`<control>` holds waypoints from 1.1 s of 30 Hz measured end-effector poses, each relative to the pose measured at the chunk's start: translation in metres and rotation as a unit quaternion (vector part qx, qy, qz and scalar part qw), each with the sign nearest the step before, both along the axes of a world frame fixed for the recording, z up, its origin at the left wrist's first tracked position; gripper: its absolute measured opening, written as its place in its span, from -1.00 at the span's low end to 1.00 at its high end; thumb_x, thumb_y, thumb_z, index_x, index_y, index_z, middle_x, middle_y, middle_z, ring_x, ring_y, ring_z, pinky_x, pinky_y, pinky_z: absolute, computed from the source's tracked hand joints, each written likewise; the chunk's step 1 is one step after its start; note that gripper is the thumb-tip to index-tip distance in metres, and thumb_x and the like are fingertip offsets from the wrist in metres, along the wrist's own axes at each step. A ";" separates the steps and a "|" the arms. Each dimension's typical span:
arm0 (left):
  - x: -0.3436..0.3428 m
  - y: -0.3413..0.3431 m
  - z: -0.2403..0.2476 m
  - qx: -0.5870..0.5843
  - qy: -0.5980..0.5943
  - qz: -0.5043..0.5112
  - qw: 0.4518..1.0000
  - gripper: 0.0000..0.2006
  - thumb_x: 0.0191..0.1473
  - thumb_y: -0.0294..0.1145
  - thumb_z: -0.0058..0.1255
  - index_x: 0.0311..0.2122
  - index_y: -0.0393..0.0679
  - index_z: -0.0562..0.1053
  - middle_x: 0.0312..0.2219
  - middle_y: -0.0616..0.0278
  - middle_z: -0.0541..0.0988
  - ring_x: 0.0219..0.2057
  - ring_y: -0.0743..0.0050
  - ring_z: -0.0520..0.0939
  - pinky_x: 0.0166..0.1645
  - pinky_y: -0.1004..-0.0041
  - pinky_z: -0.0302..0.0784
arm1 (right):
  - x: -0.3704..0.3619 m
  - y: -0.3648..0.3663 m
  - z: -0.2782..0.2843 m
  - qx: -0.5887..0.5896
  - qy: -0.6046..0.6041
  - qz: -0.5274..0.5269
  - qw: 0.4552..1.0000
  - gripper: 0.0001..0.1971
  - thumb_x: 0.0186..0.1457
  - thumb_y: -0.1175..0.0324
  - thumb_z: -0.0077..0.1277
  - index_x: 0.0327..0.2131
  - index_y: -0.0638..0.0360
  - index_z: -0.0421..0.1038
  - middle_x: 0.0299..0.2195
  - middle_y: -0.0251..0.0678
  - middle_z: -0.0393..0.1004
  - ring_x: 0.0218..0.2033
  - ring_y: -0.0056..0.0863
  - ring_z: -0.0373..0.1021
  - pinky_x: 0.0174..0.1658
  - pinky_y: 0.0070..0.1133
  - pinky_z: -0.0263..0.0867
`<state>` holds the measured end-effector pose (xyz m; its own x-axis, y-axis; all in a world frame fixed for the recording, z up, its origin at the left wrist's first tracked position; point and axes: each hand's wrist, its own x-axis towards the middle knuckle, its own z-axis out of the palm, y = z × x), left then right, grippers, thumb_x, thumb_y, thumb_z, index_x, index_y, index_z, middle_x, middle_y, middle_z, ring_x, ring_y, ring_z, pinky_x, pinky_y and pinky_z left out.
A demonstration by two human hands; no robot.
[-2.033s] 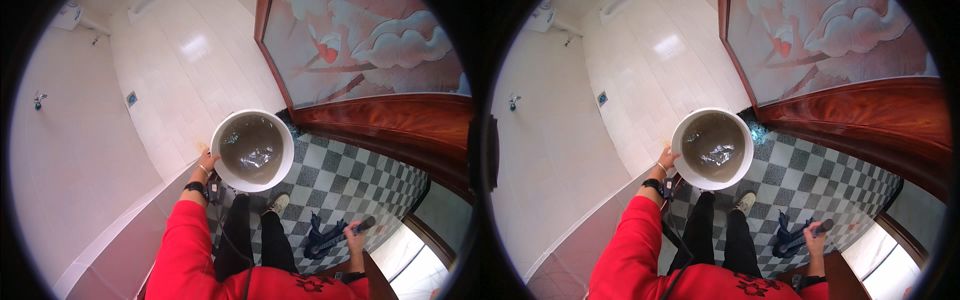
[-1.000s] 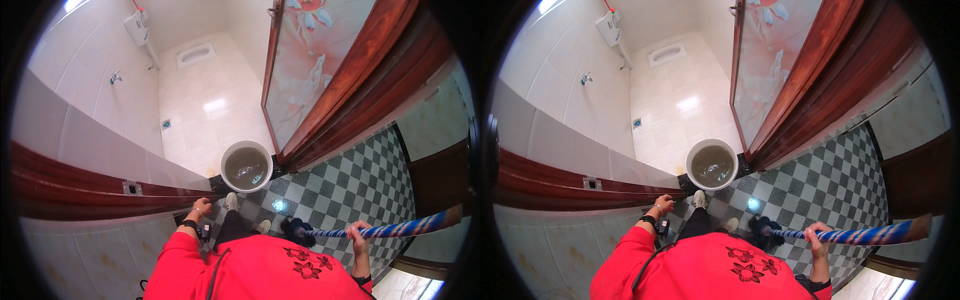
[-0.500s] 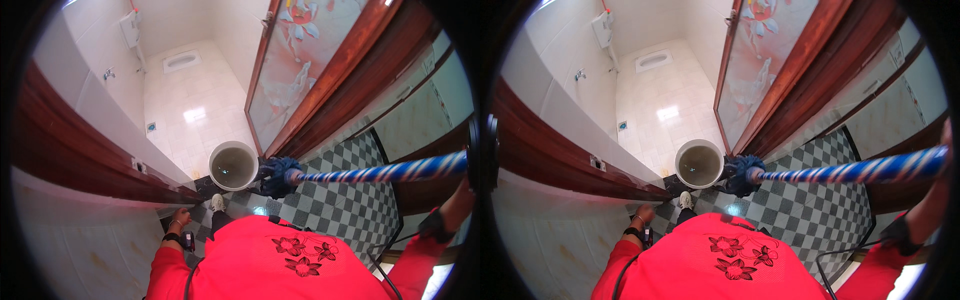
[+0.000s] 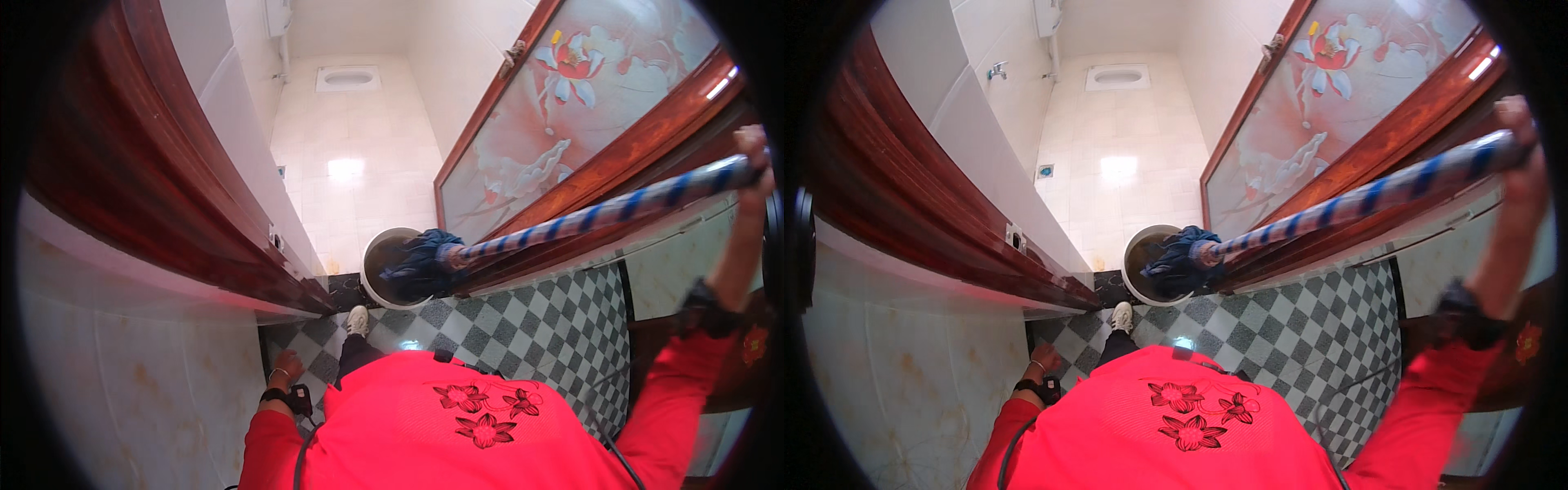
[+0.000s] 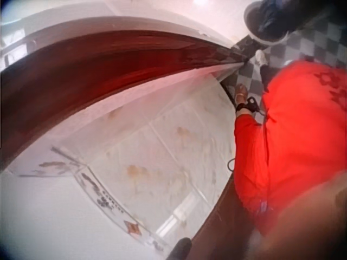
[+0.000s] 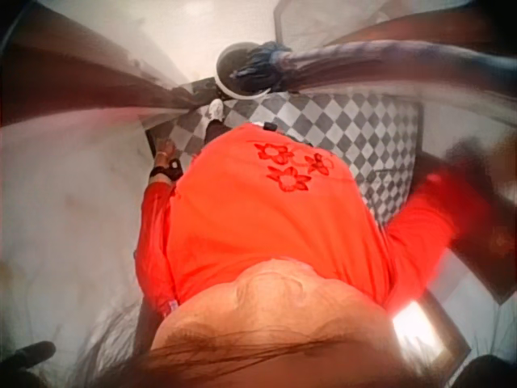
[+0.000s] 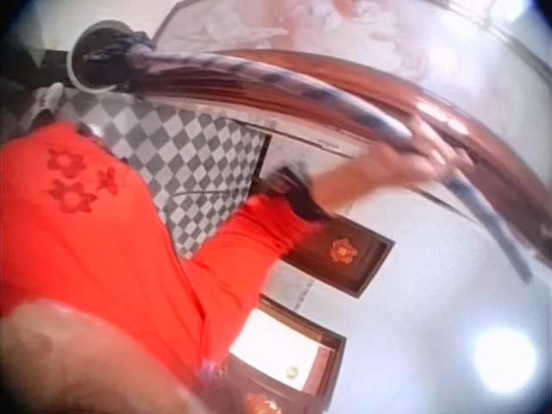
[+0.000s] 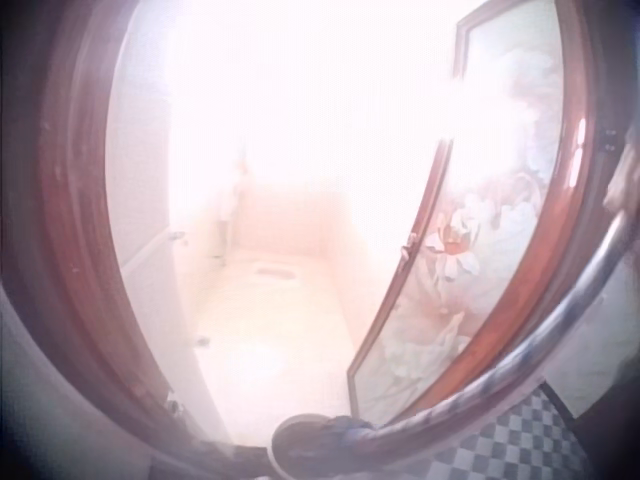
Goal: The person mops the floor in a bathroom, rinses the mop in a bucket of water, and continues mopping the floor around a squat toilet.
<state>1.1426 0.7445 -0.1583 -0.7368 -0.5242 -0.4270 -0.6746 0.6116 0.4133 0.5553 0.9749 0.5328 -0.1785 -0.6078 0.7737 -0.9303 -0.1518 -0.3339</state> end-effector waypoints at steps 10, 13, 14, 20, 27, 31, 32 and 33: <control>0.046 0.028 0.068 0.227 -0.031 0.356 0.906 -0.68 -0.30 -0.26 -0.04 -0.34 -0.15 0.40 -0.45 0.05 0.48 -0.39 0.10 0.49 -0.29 0.28 0.40 | 0.067 -0.161 -0.322 -0.204 -0.513 0.066 0.831 -0.83 -0.09 0.52 -0.06 -0.57 0.10 0.13 -0.79 -0.48 0.16 -0.84 -0.74 0.06 -0.66 -0.75 0.12; 0.170 0.078 0.029 0.101 -0.145 0.285 0.942 -0.74 -0.27 -0.25 -0.07 -0.41 -0.15 0.41 -0.45 0.04 0.48 -0.42 0.15 0.51 -0.32 0.31 0.43 | 0.079 -0.204 -0.346 -0.171 -0.543 0.050 0.820 -0.87 -0.10 0.55 -0.07 -0.54 0.15 0.18 -0.74 -0.48 0.18 -0.78 -0.77 0.10 -0.66 -0.77 0.10; 0.154 0.078 0.038 0.180 -0.086 0.284 0.938 -0.75 -0.25 -0.30 -0.05 -0.37 -0.14 0.39 -0.57 0.07 0.50 -0.54 0.29 0.54 -0.44 0.38 0.46 | 0.077 -0.208 -0.372 -0.143 -0.512 0.028 0.847 -0.89 -0.11 0.55 -0.06 -0.54 0.17 0.20 -0.72 -0.49 0.18 -0.75 -0.77 0.11 -0.64 -0.77 0.10; 0.077 0.003 0.103 0.282 0.099 0.497 0.815 -0.72 -0.15 -0.49 -0.13 -0.22 -0.15 0.29 -0.65 0.18 0.47 -0.68 0.53 0.47 -0.62 0.57 0.38 | 0.107 -0.220 -0.463 -0.057 -0.407 -0.025 0.911 -0.82 -0.16 0.51 -0.02 -0.68 0.21 0.19 -0.71 -0.48 0.18 -0.68 -0.72 0.12 -0.62 -0.69 0.03; 0.070 0.018 0.120 0.237 0.238 0.493 0.803 -0.70 -0.13 -0.49 -0.17 -0.18 -0.20 0.26 -0.57 0.05 0.44 -0.60 0.26 0.49 -0.58 0.48 0.40 | 0.121 -0.197 -0.500 0.097 -0.351 -0.025 0.931 -0.83 -0.17 0.46 -0.01 -0.63 0.20 0.18 -0.70 -0.42 0.16 -0.65 -0.59 0.12 -0.54 -0.64 0.08; 0.119 0.093 0.085 0.224 0.107 0.510 0.824 -0.74 -0.07 -0.40 -0.22 -0.21 -0.21 0.26 -0.58 0.01 0.43 -0.63 0.17 0.48 -0.58 0.37 0.42 | 0.094 -0.196 -0.468 0.010 -0.497 0.021 0.868 -0.86 -0.20 0.53 -0.01 -0.59 0.15 0.21 -0.67 -0.49 0.20 -0.63 -0.71 0.17 -0.56 -0.74 0.12; 0.144 0.126 0.070 0.214 0.063 0.494 0.840 -0.75 -0.06 -0.38 -0.21 -0.22 -0.20 0.27 -0.58 0.01 0.43 -0.64 0.18 0.47 -0.59 0.35 0.42 | 0.107 -0.204 -0.410 -0.005 -0.535 0.070 0.842 -0.86 -0.18 0.59 -0.06 -0.60 0.13 0.19 -0.69 -0.51 0.20 -0.70 -0.76 0.16 -0.65 -0.81 0.08; 0.163 0.149 0.059 0.206 0.018 0.468 0.859 -0.76 -0.05 -0.36 -0.21 -0.24 -0.18 0.28 -0.58 0.01 0.43 -0.64 0.18 0.47 -0.60 0.33 0.42 | 0.098 -0.210 -0.377 -0.002 -0.498 0.068 0.865 -0.83 -0.17 0.62 -0.09 -0.63 0.13 0.17 -0.74 -0.52 0.18 -0.78 -0.78 0.13 -0.74 -0.83 0.03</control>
<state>1.3054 0.8935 -0.0997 -0.0918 -0.7039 -0.7044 -0.7739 -0.3947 0.4952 0.6531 0.7649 0.1557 -0.6846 -0.6730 0.2801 -0.1562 -0.2400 -0.9581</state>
